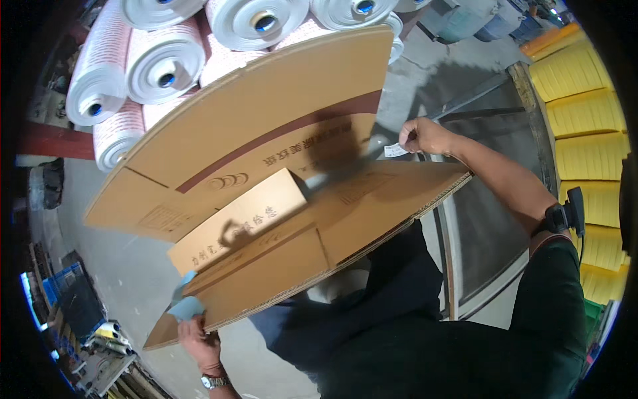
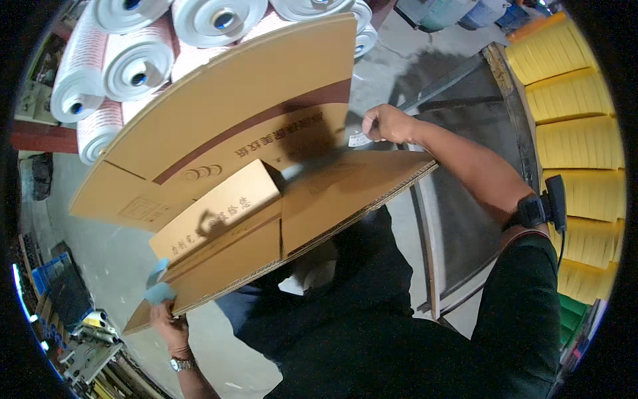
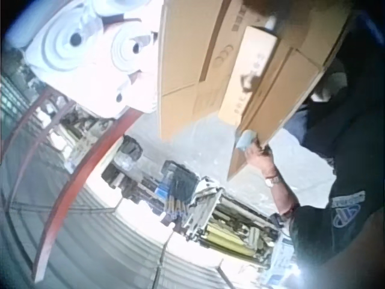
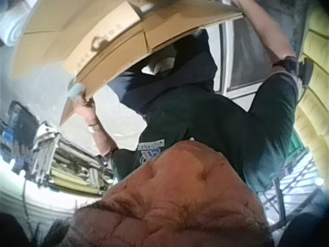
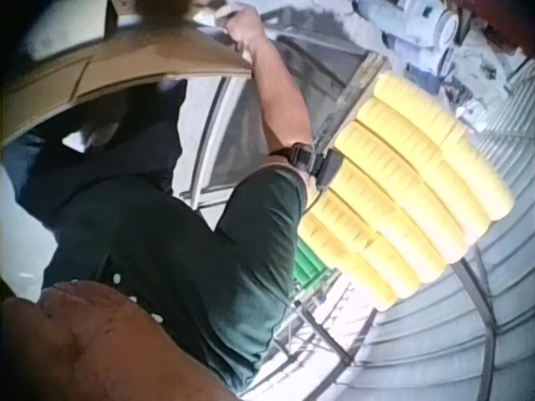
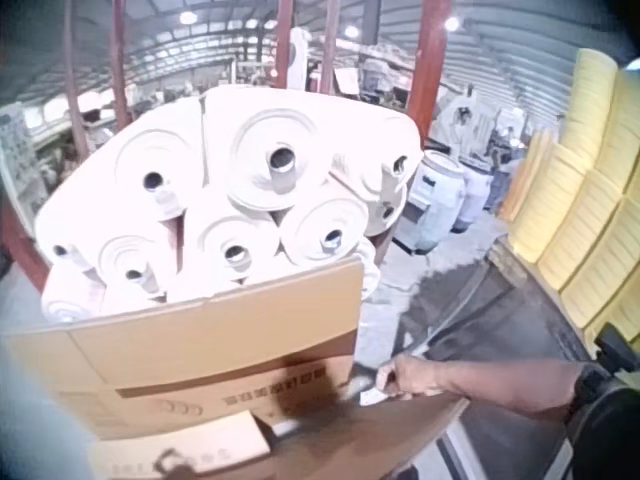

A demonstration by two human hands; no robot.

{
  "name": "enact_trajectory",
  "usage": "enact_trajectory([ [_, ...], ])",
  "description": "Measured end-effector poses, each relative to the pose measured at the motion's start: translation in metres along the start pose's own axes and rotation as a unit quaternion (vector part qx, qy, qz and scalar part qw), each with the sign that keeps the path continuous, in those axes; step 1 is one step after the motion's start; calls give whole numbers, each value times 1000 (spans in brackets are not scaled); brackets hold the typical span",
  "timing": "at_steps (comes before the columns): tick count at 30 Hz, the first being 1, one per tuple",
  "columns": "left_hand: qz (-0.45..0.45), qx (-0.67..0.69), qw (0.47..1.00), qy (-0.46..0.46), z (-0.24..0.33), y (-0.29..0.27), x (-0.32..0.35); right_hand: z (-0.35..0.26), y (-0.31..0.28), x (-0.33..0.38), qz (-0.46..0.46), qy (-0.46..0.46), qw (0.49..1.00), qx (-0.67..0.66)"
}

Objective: Folding a cardboard shipping box and applying adhesive labels to it in a manufacturing facility.

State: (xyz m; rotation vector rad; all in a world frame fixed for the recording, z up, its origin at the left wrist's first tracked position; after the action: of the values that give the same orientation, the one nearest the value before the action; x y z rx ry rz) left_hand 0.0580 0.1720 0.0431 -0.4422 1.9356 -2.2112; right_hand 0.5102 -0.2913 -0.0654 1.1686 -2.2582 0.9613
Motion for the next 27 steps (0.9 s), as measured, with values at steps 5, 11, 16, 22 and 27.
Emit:
enact_trajectory([
  [5, -8, 0, 1000, 4, -5, 12, 5, 30, 3, -45, -57, 31, 997, 48],
  [11, 12, -24, 999, -18, -2, 15, 16, 60, 42, -111, -108, 46, 991, 61],
  [16, -9, 7, 999, -48, -14, 22, 27, 78, 93, -125, -184, -3, 977, 106],
  [22, -1, -10, 999, -32, -12, 23, 24, 97, 94, -138, -179, -4, 982, 52],
  [27, -15, 4, 999, -32, -15, 28, 25, 96, 97, -126, -185, 9, 981, 59],
])
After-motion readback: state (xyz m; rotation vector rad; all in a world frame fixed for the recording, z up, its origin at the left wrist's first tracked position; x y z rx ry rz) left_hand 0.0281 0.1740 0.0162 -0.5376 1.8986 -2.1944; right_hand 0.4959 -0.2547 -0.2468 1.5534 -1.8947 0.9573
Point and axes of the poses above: each hand's wrist, its own x-axis away from the middle knuckle, its own y-axis out of the palm, z = x × y, the point moved 8 cm from there along -x, towards the middle knuckle, and after that the axes turned 7 degrees about -z, right-handed, at the moved point
